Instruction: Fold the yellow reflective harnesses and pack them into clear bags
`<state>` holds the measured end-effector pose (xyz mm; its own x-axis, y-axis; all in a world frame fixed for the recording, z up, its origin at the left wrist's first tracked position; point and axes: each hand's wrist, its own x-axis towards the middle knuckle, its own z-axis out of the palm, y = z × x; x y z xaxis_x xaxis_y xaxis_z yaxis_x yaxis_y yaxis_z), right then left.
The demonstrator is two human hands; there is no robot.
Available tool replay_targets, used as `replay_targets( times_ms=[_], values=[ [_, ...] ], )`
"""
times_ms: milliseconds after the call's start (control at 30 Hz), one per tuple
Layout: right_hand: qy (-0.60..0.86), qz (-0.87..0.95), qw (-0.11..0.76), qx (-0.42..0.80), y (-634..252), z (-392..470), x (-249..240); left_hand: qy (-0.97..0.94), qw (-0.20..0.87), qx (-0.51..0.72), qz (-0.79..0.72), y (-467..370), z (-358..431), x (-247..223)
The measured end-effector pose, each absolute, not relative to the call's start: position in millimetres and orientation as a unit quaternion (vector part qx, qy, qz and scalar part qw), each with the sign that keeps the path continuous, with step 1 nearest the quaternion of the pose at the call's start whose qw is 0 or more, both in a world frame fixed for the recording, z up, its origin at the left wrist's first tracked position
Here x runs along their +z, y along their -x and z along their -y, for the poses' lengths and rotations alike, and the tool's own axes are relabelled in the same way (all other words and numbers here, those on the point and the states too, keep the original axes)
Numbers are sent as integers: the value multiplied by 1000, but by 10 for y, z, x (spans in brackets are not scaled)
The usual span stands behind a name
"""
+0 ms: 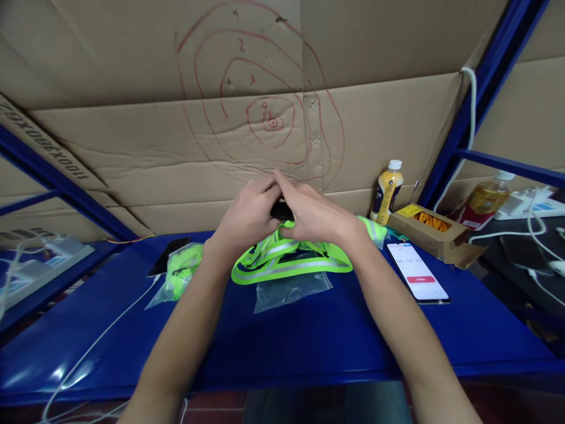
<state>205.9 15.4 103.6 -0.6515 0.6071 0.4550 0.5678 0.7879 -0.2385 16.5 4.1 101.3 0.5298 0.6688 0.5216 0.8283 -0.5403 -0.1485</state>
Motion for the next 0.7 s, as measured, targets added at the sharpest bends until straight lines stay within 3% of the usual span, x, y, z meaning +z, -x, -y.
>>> replay_targets(
  times_ms=[100, 233, 500, 700],
  values=[
    [268, 921, 274, 67, -2214, -174, 1136, 841, 218, -217, 445, -114, 11, 1061],
    [330, 914, 227, 65, -2396, -172, 1257, 845, 210, -221, 439, -124, 107, 1100],
    [340, 894, 289, -34, -2390, -209, 1214, 843, -25, -341, 415, 90, 82, 1174],
    [300, 922, 242, 28, -2445, -193, 1222, 832, -39, -355, 425, 177, 5, 1148]
  ],
)
